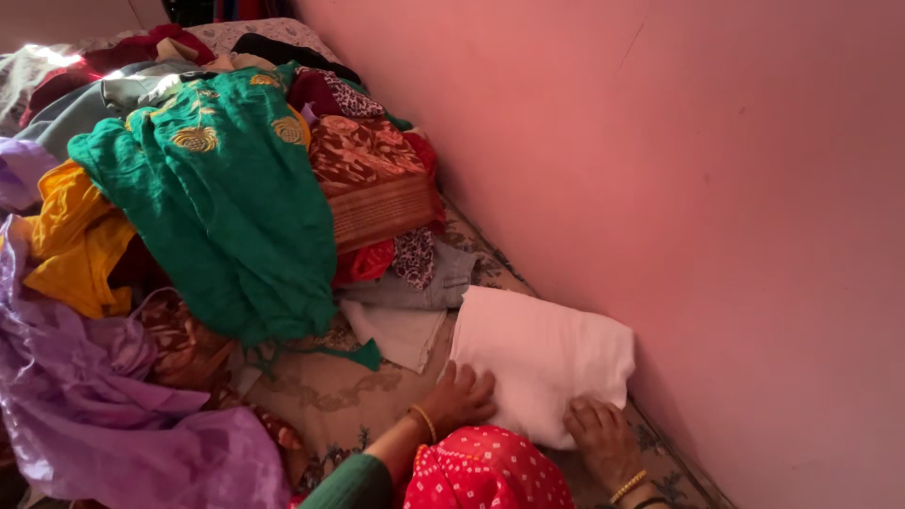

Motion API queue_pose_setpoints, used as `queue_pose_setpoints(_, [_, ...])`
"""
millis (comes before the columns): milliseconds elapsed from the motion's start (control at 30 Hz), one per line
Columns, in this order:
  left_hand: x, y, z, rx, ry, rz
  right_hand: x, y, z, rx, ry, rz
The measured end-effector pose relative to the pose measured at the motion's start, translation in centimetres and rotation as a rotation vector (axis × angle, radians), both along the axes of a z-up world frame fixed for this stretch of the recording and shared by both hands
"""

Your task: The person folds several garments from a pile on a bed, including a pink shirt, a white shirt, and a purple cloth. Each item is smoothed, folded, and placed on the bed as a neat stack.

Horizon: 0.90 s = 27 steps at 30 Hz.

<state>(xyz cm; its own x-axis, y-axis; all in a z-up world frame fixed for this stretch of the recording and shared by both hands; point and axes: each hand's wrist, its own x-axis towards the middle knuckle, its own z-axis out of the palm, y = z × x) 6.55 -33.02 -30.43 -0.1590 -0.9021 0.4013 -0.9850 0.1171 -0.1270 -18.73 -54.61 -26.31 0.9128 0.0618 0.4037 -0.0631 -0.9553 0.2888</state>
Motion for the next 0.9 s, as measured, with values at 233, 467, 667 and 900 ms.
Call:
queue_pose_setpoints(233, [1.0, -0.1, -1.1, -0.032, -0.07, 0.165, 1.9, 4.3, 3.2, 0.25, 0.107, -0.187])
queue_pose_setpoints(467, [-0.8, 0.1, -1.8, -0.105, 0.063, 0.137, 5.8, 8.2, 10.2, 0.41, -0.133, -0.391])
queue_pose_setpoints(667, [-0.1, 1.3, -1.7, 0.029, 0.205, 0.2, 13.0, 7.2, 6.6, 0.299, -0.071, -0.279])
queue_pose_setpoints(900, [2.2, 5.0, -1.9, 0.412, 0.541, 0.297, 14.9, 4.4, 0.4, 0.264, -0.093, -0.307])
